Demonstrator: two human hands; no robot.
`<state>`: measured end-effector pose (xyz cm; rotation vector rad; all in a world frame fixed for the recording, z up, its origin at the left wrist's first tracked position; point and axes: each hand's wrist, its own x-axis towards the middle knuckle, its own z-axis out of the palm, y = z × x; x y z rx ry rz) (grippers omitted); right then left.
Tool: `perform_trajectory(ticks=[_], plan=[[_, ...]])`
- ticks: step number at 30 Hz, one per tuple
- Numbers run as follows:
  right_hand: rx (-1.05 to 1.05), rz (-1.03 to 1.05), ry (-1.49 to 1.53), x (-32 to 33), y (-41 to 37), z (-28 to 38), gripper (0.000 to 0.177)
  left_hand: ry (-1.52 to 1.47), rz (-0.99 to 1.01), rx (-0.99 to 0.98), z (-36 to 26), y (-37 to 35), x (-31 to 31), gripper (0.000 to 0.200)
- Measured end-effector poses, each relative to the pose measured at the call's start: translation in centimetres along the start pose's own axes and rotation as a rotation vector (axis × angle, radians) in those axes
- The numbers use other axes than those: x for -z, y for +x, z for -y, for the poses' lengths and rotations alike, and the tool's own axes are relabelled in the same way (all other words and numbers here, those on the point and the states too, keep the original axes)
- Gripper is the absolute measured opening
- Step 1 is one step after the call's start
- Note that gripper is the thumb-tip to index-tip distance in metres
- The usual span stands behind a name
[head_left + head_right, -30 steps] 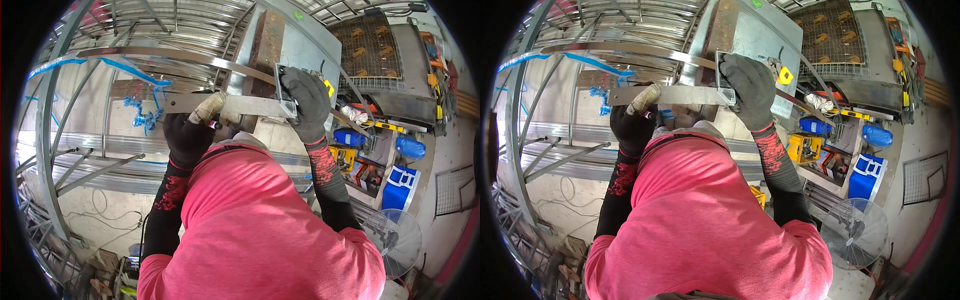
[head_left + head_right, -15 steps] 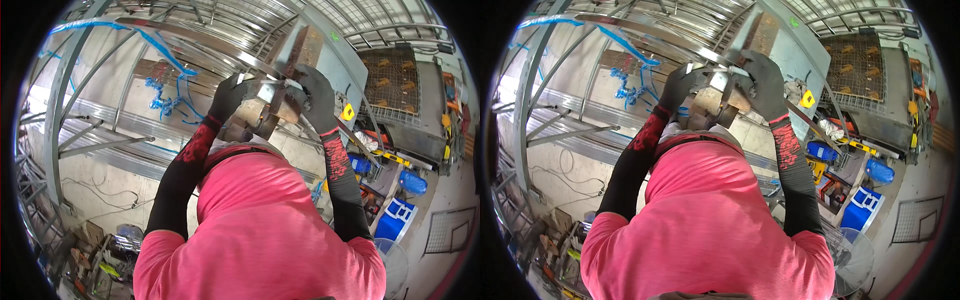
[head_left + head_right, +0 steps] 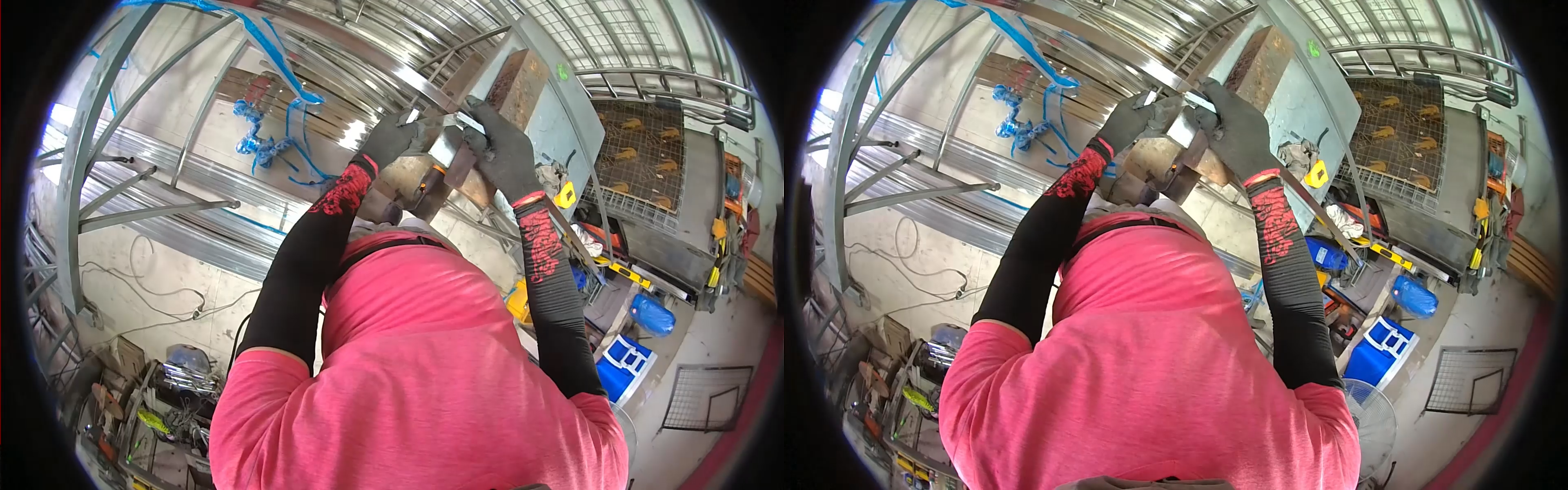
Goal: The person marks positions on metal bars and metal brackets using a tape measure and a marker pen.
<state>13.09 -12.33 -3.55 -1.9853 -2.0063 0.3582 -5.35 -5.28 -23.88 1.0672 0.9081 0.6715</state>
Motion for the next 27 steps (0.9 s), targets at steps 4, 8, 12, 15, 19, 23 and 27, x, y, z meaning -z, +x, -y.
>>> perform_trajectory(ticks=[4,8,12,15,19,23,27], plan=[[-0.055,-0.014,-0.065,-1.1,-0.4,0.5,0.041,0.05,0.127,0.102,-1.0,0.4,0.9,0.068],[-0.087,-0.055,-0.119,-1.7,-0.6,1.0,0.039,0.009,0.122,0.08,-1.7,0.0,0.7,0.068],[-0.111,-0.092,-0.149,-2.0,-0.8,1.6,0.037,0.119,0.139,0.029,-2.1,0.3,0.9,0.067],[-0.104,-0.147,-0.149,-2.5,-0.9,1.8,0.037,0.015,0.138,0.037,-1.9,0.7,0.7,0.043],[-0.098,-0.189,-0.144,-2.8,-1.0,1.9,0.035,-0.019,0.127,0.101,-2.6,0.7,0.8,0.045],[-0.085,-0.187,-0.163,-2.6,-0.9,1.9,0.035,0.014,0.183,0.109,-2.9,0.8,1.1,0.068],[-0.135,-0.137,-0.161,-2.2,-0.7,2.5,0.034,0.039,0.075,-0.076,-1.8,0.3,-0.2,0.062]])
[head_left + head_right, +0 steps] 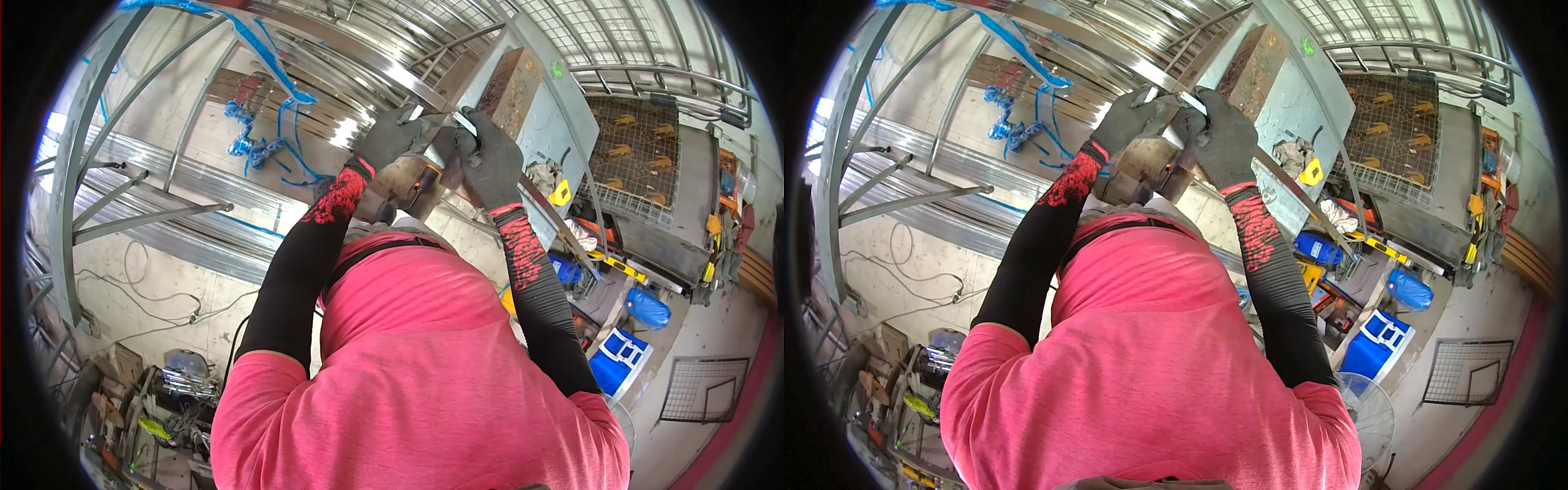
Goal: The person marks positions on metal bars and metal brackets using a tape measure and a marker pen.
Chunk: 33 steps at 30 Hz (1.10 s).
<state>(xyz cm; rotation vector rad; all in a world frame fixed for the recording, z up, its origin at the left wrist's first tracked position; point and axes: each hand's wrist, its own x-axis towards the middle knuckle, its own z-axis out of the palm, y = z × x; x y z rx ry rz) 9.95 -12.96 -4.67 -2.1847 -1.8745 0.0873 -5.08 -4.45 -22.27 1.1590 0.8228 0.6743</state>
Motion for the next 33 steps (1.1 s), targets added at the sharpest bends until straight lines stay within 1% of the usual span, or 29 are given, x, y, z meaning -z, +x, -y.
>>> perform_trajectory(ticks=[1,3,4,6,11,13,14,16,17,19,20,22,23,25,26,28,29,31,33], plan=[[-0.005,0.001,0.003,0.0,0.0,0.0,0.033,0.002,0.003,0.002,0.0,-0.1,-0.2,0.062],[0.014,-0.035,0.021,-0.3,-0.1,-0.1,0.032,-0.189,0.058,0.041,-2.4,-1.1,-0.5,0.044],[0.04,-0.071,0.038,-0.4,-0.1,-0.2,0.032,-0.187,0.059,0.043,-3.2,-1.6,-1.0,0.044],[0.013,-0.048,0.026,-0.3,-0.1,-0.1,0.032,-0.457,0.007,0.119,-3.6,-2.1,-1.6,0.035],[-0.022,-0.019,0.009,-0.1,0.1,0.0,0.032,-0.466,0.027,0.116,-2.4,-1.6,-1.7,0.031],[-0.046,0.064,-0.006,0.4,0.4,0.0,0.034,-0.479,0.034,0.127,-2.6,-1.6,-1.7,0.03],[-0.046,0.066,-0.004,0.8,0.6,-0.1,0.034,-0.492,0.024,0.139,-2.5,-1.6,-1.7,0.03],[-0.068,0.227,0.057,1.7,1.4,-0.4,0.041,-0.502,0.012,0.15,-2.2,-1.5,-1.8,0.029],[-0.067,0.227,0.06,1.9,1.9,-0.6,0.041,-0.476,-0.001,0.16,-2.2,-1.5,-1.9,0.029],[0.036,0.281,0.051,2.2,2.6,-1.0,0.039,-0.446,-0.014,0.172,-2.1,-1.6,-2.0,0.029],[0.035,0.279,0.052,2.6,2.8,-0.9,0.039,-0.441,-0.001,0.162,-2.1,-1.6,-2.0,0.028],[0.065,0.398,0.068,3.2,3.1,-0.8,0.046,-0.438,0.016,0.153,-2.2,-1.6,-2.1,0.028],[0.06,0.396,0.065,3.1,3.0,-1.5,0.046,-0.474,-0.005,0.141,-2.3,-1.7,-2.2,0.027],[0.195,0.368,0.243,2.5,2.7,-3.5,0.054,-0.512,-0.016,0.131,-2.5,-1.7,-2.3,0.026],[0.188,0.364,0.239,2.7,2.8,-4.0,0.054,-0.497,-0.007,0.136,-2.8,-1.7,-2.2,0.026],[0.04,0.515,0.388,2.9,2.9,-4.8,0.068,-0.481,0.01,0.143,-3.4,-1.8,-2.3,0.026],[0.035,0.511,0.385,2.8,3.0,-5.0,0.068,-0.482,0.016,0.143,-3.4,-2.0,-2.4,0.026],[0.137,0.447,0.343,2.3,3.1,-5.1,0.067,-0.53,0.004,0.138,-3.4,-2.1,-2.4,0.027],[0.152,0.407,0.329,1.9,2.6,-5.1,0.064,-0.556,0.011,0.128,-2.0,-1.6,-2.4,0.027]])
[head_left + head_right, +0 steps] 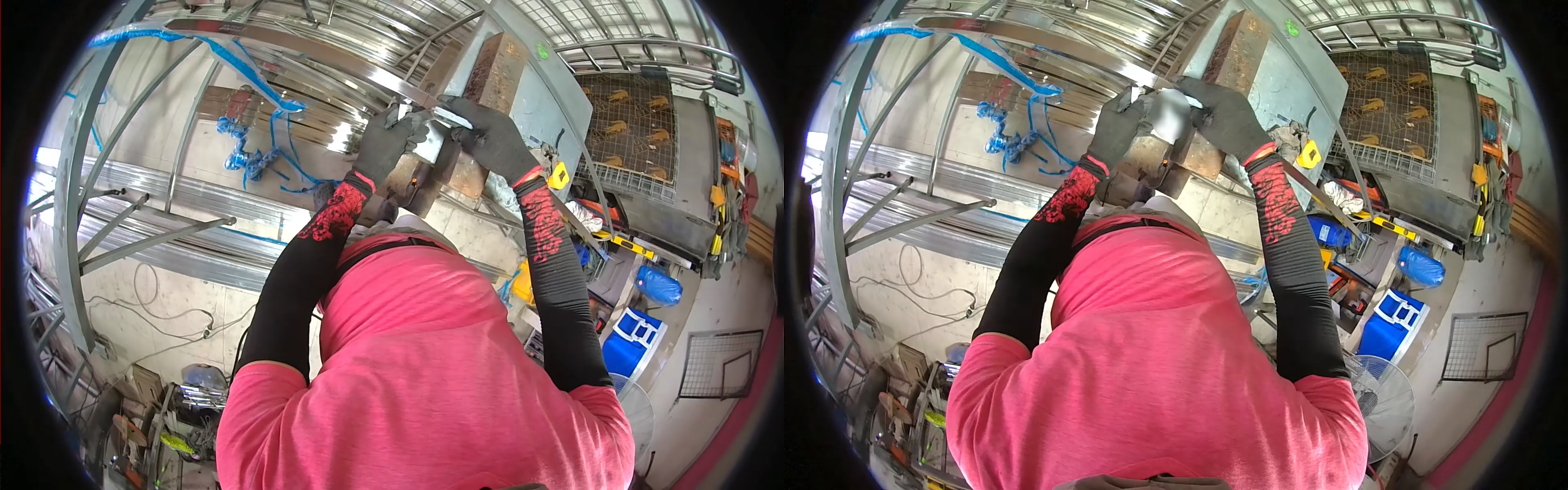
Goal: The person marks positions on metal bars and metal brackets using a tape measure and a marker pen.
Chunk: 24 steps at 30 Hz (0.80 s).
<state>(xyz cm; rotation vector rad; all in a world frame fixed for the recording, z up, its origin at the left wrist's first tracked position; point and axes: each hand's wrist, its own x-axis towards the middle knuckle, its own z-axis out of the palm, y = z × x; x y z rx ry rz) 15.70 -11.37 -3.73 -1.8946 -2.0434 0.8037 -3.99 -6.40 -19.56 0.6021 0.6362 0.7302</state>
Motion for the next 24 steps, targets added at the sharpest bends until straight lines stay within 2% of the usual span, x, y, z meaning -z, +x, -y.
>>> perform_trajectory(ticks=[5,8,10,13,20,22,24], plan=[[0.035,-0.032,-0.177,-0.3,0.8,1.4,0.055,0.015,0.007,-0.029,0.1,0.4,0.1,0.029],[0.001,-0.09,-0.317,-1.1,1.5,2.6,0.048,0.094,-0.074,-0.044,-0.9,-0.3,-0.6,0.028],[-0.136,-0.087,-0.323,-1.4,1.5,3.6,0.052,0.081,-0.077,-0.054,-1.3,-0.4,-0.8,0.028],[-0.191,-0.062,-0.375,-1.3,1.7,4.6,0.048,0.088,-0.026,-0.01,-1.2,-0.2,0.0,0.029],[-0.191,-0.085,-0.397,-1.9,1.6,4.0,0.046,0.091,-0.015,-0.031,-2.2,-1.1,-0.1,0.029],[-0.094,-0.211,-0.438,-2.3,1.6,3.6,0.04,0.153,-0.022,-0.097,-2.4,-1.2,0.0,0.029],[-0.079,-0.236,-0.444,-2.5,1.6,3.3,0.039,0.219,-0.069,-0.096,-1.9,-1.2,1.0,0.03]])
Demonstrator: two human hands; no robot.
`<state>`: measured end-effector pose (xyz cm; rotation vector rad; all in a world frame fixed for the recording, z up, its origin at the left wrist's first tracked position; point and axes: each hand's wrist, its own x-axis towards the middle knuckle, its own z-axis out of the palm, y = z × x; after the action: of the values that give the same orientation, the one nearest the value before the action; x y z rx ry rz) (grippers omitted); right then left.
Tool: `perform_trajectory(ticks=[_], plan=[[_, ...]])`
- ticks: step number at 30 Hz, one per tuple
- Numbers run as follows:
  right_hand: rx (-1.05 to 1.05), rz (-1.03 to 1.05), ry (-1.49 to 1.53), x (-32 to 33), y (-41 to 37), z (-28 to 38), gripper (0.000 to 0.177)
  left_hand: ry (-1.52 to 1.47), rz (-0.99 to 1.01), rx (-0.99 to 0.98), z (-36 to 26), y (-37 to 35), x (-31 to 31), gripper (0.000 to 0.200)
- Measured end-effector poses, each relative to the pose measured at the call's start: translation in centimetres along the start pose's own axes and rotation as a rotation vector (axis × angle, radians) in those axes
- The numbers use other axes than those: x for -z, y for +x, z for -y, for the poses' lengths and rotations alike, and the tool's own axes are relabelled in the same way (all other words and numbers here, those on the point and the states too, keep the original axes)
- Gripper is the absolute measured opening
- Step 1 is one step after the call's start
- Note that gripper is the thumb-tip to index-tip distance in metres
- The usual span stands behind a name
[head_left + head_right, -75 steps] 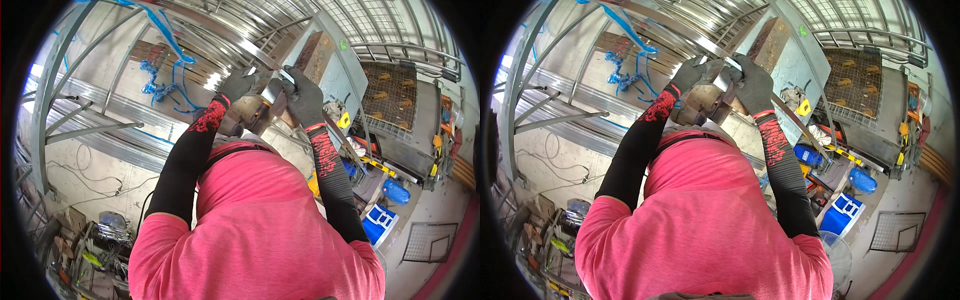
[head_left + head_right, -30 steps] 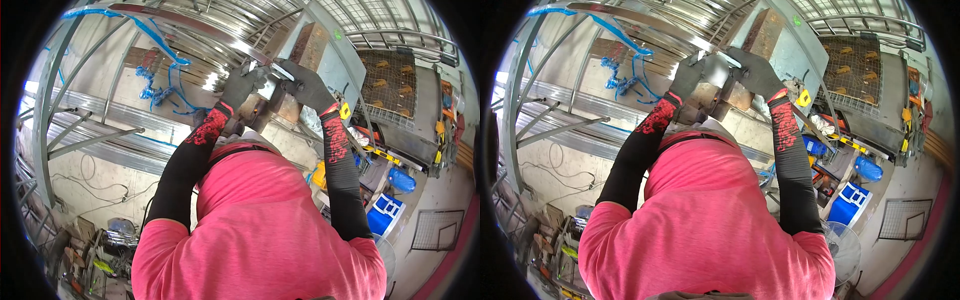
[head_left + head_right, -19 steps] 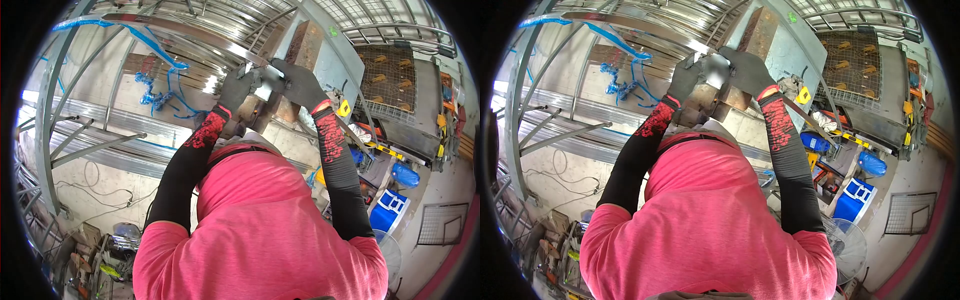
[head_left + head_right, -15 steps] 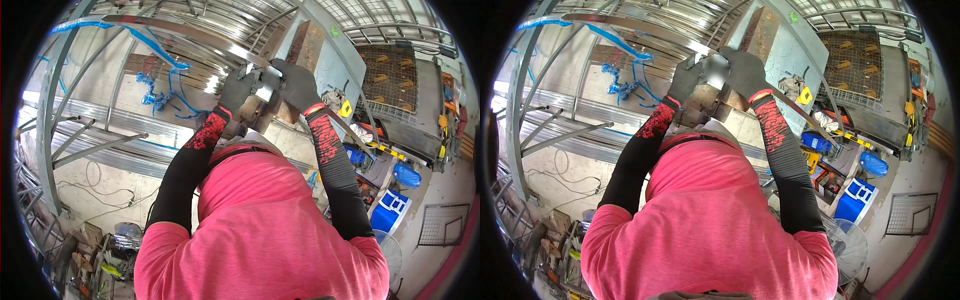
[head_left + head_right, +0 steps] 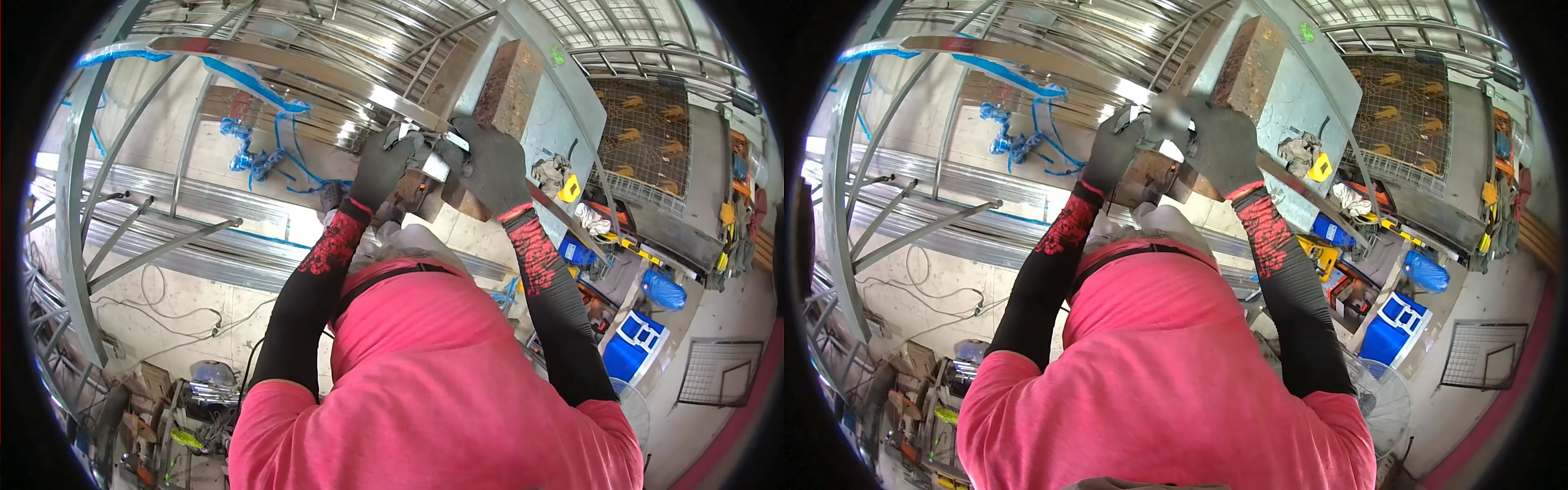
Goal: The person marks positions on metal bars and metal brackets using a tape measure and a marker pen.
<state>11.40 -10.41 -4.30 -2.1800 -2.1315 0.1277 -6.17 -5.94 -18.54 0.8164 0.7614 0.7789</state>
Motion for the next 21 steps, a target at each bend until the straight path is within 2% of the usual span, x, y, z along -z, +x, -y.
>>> perform_trajectory(ticks=[2,4,5,6,8,9,13,18,20,21], plan=[[0.005,-0.025,-0.001,-0.1,0.1,0.2,0.038,0.071,-0.04,0.009,0.6,-0.2,1.2,0.03],[-0.02,0.031,-0.042,0.4,0.4,0.5,0.034,0.143,-0.056,-0.132,1.1,-0.7,2.4,0.032],[-0.047,0.068,-0.031,0.4,0.3,0.6,0.033,0.053,-0.059,0.013,-0.5,-1.4,2.5,0.034],[-0.057,0.082,-0.026,0.7,0.3,0.7,0.033,0.053,-0.058,0.031,-0.8,-2.0,2.8,0.034],[-0.04,0.082,0.072,0.9,0.4,0.7,0.033,0.014,-0.14,0.208,-1.4,-2.8,3.1,0.035],[-0.011,0.044,0.095,0.5,0.5,0.3,0.039,0.053,-0.169,0.262,-2.1,-3.2,2.9,0.036],[-0.042,0.081,0.105,0.6,0.7,0.1,0.047,0.027,-0.162,0.26,-1.5,-4.6,2.7,0.036],[-0.065,0.073,0.138,0.7,1.0,0.2,0.046,0.003,-0.158,0.377,-1.3,-5.2,1.2,0.033],[-0.088,0.119,0.122,0.8,1.0,0.3,0.053,-0.076,-0.218,0.326,-2.3,-5.4,0.2,0.035],[-0.095,0.127,0.127,0.8,1.1,0.4,0.053,-0.071,-0.26,0.322,-3.1,-5.0,-0.6,0.028]])
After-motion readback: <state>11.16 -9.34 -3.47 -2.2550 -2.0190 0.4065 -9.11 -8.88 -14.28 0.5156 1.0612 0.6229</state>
